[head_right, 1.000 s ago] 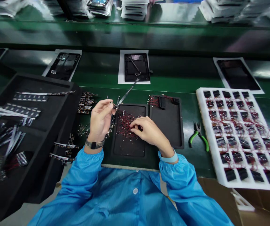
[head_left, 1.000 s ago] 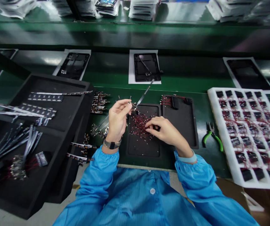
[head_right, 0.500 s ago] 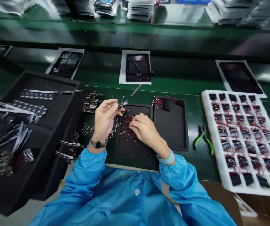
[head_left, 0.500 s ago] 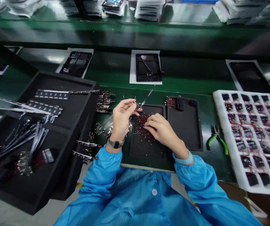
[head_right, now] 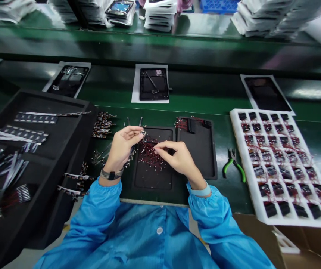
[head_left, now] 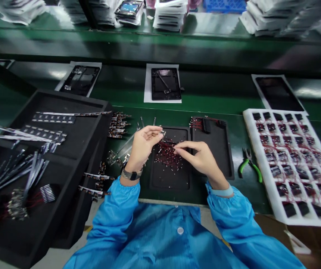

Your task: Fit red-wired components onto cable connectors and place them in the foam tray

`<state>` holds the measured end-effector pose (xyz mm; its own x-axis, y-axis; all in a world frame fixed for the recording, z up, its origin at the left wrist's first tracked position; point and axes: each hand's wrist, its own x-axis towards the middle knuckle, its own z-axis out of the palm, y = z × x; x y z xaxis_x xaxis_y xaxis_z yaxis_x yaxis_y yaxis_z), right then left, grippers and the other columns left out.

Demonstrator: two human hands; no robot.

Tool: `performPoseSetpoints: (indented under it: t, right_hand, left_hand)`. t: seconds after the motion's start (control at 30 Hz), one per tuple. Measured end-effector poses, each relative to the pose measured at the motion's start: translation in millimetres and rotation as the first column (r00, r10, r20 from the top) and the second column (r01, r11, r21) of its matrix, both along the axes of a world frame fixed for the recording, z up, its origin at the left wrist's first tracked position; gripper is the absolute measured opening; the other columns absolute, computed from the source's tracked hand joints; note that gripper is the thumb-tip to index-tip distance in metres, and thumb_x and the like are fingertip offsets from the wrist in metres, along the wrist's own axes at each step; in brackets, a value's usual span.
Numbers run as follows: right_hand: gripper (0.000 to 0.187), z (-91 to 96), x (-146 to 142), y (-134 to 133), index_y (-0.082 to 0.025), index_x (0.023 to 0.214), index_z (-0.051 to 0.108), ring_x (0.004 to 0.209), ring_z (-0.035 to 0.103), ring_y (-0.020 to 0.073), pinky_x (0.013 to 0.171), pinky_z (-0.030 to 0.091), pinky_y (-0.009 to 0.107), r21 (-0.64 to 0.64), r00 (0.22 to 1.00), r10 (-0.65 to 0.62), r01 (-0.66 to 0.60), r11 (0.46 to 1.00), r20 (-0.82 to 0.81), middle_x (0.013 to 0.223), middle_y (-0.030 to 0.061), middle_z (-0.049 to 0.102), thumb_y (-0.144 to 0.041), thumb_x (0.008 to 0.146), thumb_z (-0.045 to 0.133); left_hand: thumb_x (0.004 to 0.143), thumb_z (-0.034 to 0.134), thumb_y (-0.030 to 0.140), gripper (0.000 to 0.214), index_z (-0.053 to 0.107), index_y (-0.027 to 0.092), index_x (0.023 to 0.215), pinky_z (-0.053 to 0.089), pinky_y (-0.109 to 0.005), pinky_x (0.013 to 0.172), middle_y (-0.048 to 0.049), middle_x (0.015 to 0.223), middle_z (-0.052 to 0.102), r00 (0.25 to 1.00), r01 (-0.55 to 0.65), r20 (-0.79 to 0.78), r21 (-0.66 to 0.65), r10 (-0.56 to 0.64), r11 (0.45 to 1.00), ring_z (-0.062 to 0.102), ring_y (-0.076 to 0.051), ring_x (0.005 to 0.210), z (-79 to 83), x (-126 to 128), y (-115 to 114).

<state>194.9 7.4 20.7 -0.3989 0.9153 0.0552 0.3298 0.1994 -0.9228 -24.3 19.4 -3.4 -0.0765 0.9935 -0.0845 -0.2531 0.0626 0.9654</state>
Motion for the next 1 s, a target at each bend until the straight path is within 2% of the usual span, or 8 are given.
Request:
performPoseSetpoints:
  t: [0.1,0.2,0.33,0.47,0.57,0.63,0.73,1.0]
  right_hand:
    - [0.017,3.0,2.7,-0.3,-0.021,0.093,0.079,0.082,0.073,0.0234,0.079,0.056,0.036,-0.012,0.999,-0.01,0.01,1.0,-0.031,0.089,0.0057,0.08,-0.036,0.094,0.07]
    - [0.016,2.9,5.9,1.1,-0.02,0.089,0.076,0.074,0.069,0.0207,0.071,0.053,0.033,-0.027,1.0,-0.011,0.01,1.0,-0.022,0.079,0.0044,0.076,-0.035,0.093,0.071]
    - [0.013,0.8,9.4,4.0,-0.019,0.087,0.075,0.074,0.066,0.0196,0.073,0.051,0.033,-0.063,0.999,0.031,-0.032,0.997,-0.014,0.08,0.004,0.076,-0.032,0.091,0.072]
    - [0.014,0.2,11.0,5.3,-0.019,0.085,0.074,0.074,0.065,0.0191,0.073,0.051,0.033,-0.099,0.998,0.059,-0.059,0.993,-0.004,0.08,0.0037,0.075,-0.032,0.091,0.071]
    - [0.014,-0.1,11.6,4.8,-0.019,0.085,0.075,0.073,0.064,0.0184,0.072,0.051,0.032,-0.127,0.996,0.086,-0.086,0.988,-0.005,0.079,0.0034,0.074,-0.032,0.09,0.071]
    - [0.015,-0.7,12.1,4.2,-0.018,0.086,0.075,0.072,0.064,0.0181,0.071,0.051,0.031,-0.146,0.995,0.104,-0.104,0.984,-0.004,0.079,0.0033,0.074,-0.032,0.09,0.071]
    - [0.014,-1.7,13.4,3.7,-0.018,0.087,0.076,0.071,0.064,0.0174,0.07,0.051,0.03,-0.164,0.992,0.128,-0.126,0.978,0.003,0.078,0.0029,0.074,-0.031,0.09,0.071]
    - [0.016,-2.0,15.4,5.2,-0.017,0.084,0.075,0.068,0.065,0.0171,0.067,0.05,0.029,-0.252,0.977,0.212,-0.206,0.946,-0.002,0.074,0.0036,0.074,-0.031,0.089,0.07]
  left_hand:
    - [0.076,0.086,0.027,0.024,0.081,0.018,0.098,0.054,-0.03,0.085,-0.0073,0.098,0.078,0.998,0.029,-0.051,0.012,-0.028,1.0,0.07,-0.018,0.09,0.5,-1.0,-1.6]
    - [0.08,0.082,0.026,0.019,0.083,0.02,0.098,0.053,-0.031,0.084,-0.0071,0.098,0.078,0.981,0.131,-0.15,0.04,-0.123,0.991,0.069,-0.019,0.088,3.7,-0.1,-4.7]
    - [0.085,0.077,0.023,0.017,0.084,0.022,0.1,0.05,-0.032,0.083,-0.0066,0.094,0.076,0.916,0.32,-0.282,0.079,-0.287,0.944,0.067,-0.02,0.088,9.9,2.6,-7.7]
    - [0.086,0.075,0.022,0.016,0.084,0.022,0.1,0.049,-0.033,0.083,-0.0068,0.092,0.076,0.856,0.437,-0.336,0.061,-0.394,0.898,0.068,-0.021,0.088,11.0,5.0,-8.2]
    - [0.083,0.078,0.022,0.023,0.081,0.02,0.105,0.05,-0.032,0.08,-0.007,0.092,0.076,0.858,0.46,-0.262,0.005,-0.443,0.888,0.068,-0.02,0.085,7.4,6.9,-8.6]
    - [0.08,0.081,0.022,0.02,0.08,0.018,0.1,0.05,-0.03,0.076,-0.0068,0.089,0.076,0.861,0.462,-0.23,-0.02,-0.453,0.887,0.067,-0.018,0.08,5.0,7.9,-9.0]
    - [0.08,0.081,0.023,0.012,0.079,0.017,0.09,0.049,-0.028,0.072,-0.0059,0.083,0.075,0.846,0.476,-0.255,-0.031,-0.468,0.879,0.066,-0.017,0.075,3.5,8.3,-9.5]
    - [0.081,0.079,0.021,0.01,0.078,0.017,0.09,0.048,-0.027,0.068,-0.0044,0.079,0.074,0.792,0.547,-0.287,-0.061,-0.539,0.835,0.065,-0.016,0.072,5.3,6.8,-10.2]
